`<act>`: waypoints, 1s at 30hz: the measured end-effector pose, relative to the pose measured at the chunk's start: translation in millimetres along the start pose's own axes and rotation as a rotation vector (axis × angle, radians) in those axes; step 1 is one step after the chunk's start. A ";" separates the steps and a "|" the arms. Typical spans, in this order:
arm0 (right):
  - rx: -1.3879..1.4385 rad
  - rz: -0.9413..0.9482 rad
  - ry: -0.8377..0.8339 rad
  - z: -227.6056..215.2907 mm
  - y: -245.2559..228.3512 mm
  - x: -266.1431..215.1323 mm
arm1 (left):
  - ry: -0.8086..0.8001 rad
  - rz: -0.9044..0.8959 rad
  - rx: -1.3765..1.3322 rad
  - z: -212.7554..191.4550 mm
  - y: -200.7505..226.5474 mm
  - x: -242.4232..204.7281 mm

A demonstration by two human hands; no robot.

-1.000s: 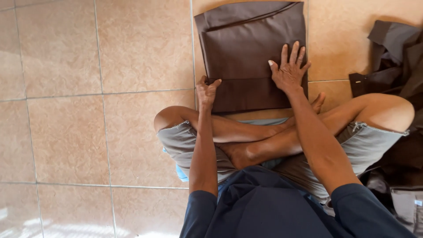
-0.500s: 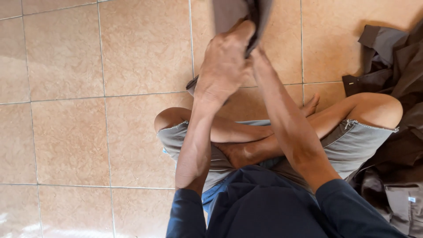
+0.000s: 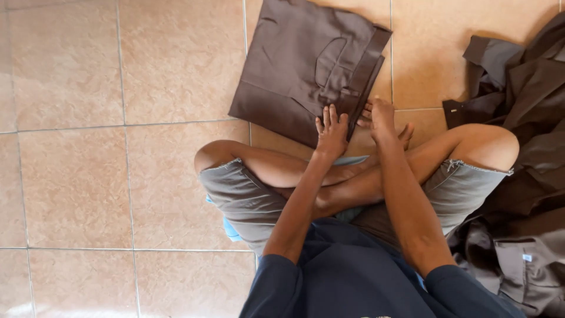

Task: Folding brown trousers neatly and stacking them on the floor in a sewing factory.

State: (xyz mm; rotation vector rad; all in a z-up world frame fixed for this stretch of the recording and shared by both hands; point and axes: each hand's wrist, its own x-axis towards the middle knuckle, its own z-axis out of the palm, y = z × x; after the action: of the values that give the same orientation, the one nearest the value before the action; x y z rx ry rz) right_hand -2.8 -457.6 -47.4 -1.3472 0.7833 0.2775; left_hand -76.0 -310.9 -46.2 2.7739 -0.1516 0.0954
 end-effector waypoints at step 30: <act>-0.759 -0.600 0.521 -21.4 -9.6 37.0 | -0.078 -0.686 -0.361 -80.3 -181.0 -6.1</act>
State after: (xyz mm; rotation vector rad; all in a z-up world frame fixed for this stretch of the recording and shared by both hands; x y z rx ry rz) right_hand 22.3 -489.2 -64.3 -2.3577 0.6716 -0.3054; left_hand -64.5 -113.4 -35.1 2.3214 0.6891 -0.1962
